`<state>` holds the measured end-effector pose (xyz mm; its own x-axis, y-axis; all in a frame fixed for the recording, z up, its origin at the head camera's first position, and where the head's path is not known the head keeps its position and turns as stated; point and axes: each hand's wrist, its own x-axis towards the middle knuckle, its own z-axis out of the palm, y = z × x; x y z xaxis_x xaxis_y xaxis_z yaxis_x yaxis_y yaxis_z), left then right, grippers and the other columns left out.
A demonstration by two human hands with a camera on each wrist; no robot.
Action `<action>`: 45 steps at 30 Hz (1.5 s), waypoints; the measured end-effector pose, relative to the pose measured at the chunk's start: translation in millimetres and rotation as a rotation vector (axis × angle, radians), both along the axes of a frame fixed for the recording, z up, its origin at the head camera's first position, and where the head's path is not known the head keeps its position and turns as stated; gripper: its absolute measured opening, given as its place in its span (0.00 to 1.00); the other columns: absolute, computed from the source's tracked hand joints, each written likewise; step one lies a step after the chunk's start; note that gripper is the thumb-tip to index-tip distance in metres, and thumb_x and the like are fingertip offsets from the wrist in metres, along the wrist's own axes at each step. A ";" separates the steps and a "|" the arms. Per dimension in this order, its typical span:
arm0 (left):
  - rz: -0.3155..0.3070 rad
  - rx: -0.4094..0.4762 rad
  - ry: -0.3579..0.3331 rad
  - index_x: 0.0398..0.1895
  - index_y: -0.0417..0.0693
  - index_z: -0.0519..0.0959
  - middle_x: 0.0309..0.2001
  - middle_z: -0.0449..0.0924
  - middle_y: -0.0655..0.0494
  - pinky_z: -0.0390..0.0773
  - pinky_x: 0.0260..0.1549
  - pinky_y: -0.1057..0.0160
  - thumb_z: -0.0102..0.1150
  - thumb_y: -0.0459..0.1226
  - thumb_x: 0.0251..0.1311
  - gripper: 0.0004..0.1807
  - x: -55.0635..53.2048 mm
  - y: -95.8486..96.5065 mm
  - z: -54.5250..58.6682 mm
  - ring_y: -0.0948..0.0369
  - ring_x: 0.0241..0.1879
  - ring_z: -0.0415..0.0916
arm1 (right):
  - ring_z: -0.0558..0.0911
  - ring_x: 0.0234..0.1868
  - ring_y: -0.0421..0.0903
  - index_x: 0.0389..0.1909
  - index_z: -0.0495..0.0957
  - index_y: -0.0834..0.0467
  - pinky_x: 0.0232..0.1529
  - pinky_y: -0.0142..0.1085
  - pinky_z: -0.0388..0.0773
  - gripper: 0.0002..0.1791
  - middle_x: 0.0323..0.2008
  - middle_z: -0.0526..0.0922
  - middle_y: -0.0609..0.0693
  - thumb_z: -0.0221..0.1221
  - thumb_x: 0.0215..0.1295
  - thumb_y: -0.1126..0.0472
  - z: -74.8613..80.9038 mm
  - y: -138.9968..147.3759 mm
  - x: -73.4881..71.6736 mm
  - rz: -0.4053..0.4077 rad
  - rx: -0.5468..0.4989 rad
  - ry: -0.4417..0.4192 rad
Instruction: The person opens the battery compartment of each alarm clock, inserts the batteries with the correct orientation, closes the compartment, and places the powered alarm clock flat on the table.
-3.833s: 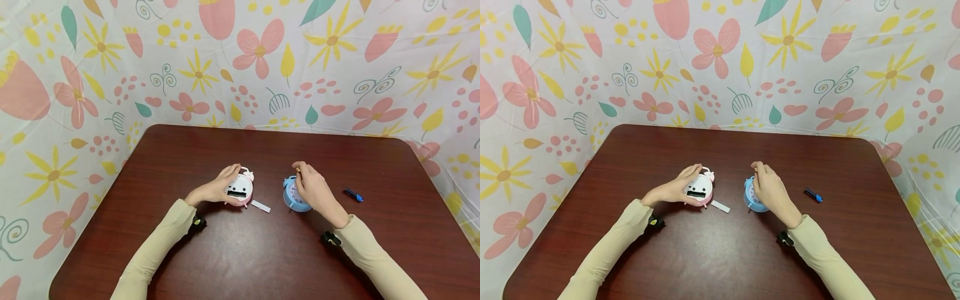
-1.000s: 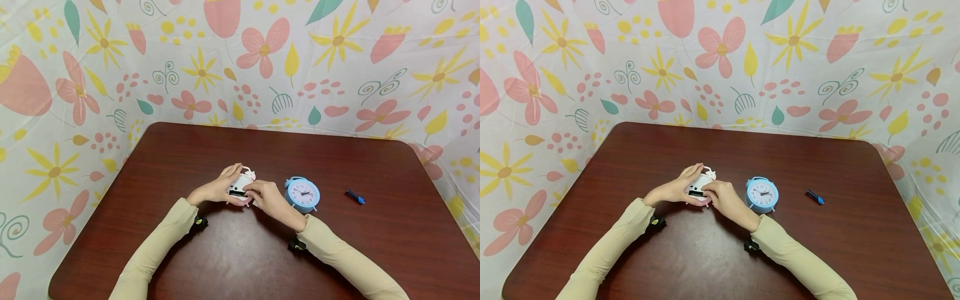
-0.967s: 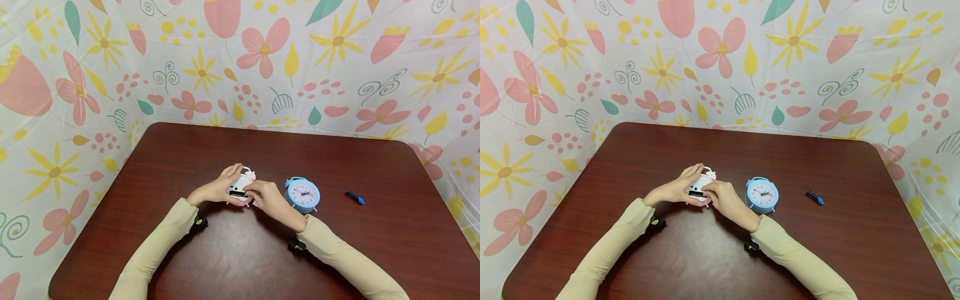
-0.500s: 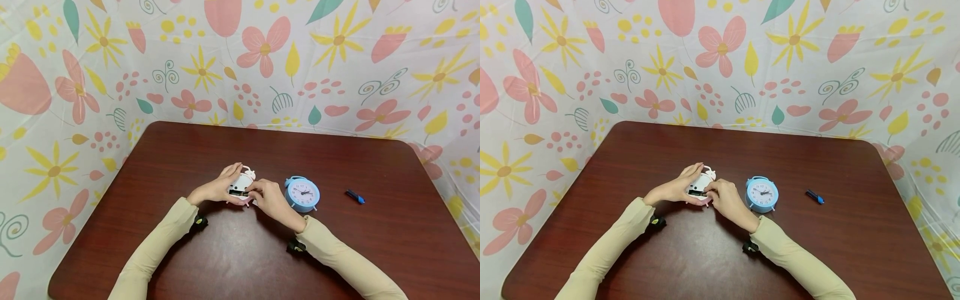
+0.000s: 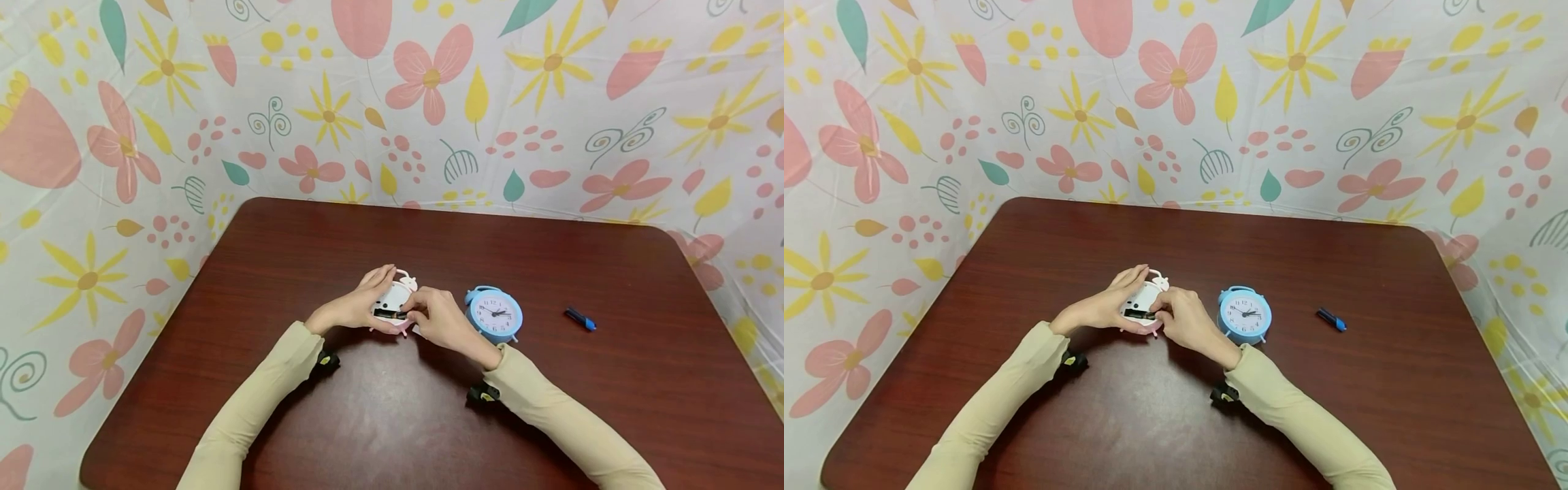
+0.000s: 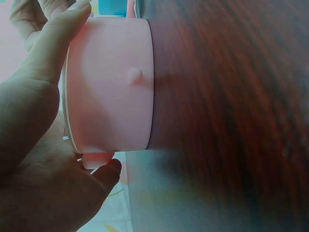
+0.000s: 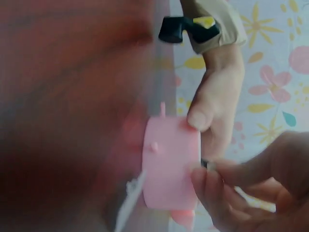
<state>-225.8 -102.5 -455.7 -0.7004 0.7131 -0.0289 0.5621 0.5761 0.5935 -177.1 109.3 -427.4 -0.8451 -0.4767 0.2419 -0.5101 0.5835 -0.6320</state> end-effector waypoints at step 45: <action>0.016 -0.015 -0.029 0.76 0.35 0.38 0.77 0.33 0.38 0.44 0.72 0.44 0.71 0.49 0.51 0.62 2.2 -0.7 1.8 0.45 0.76 0.32 | 0.81 0.29 0.39 0.36 0.85 0.59 0.31 0.34 0.77 0.06 0.32 0.86 0.49 0.62 0.60 0.68 -7.3 -6.7 -3.3 0.056 0.146 0.146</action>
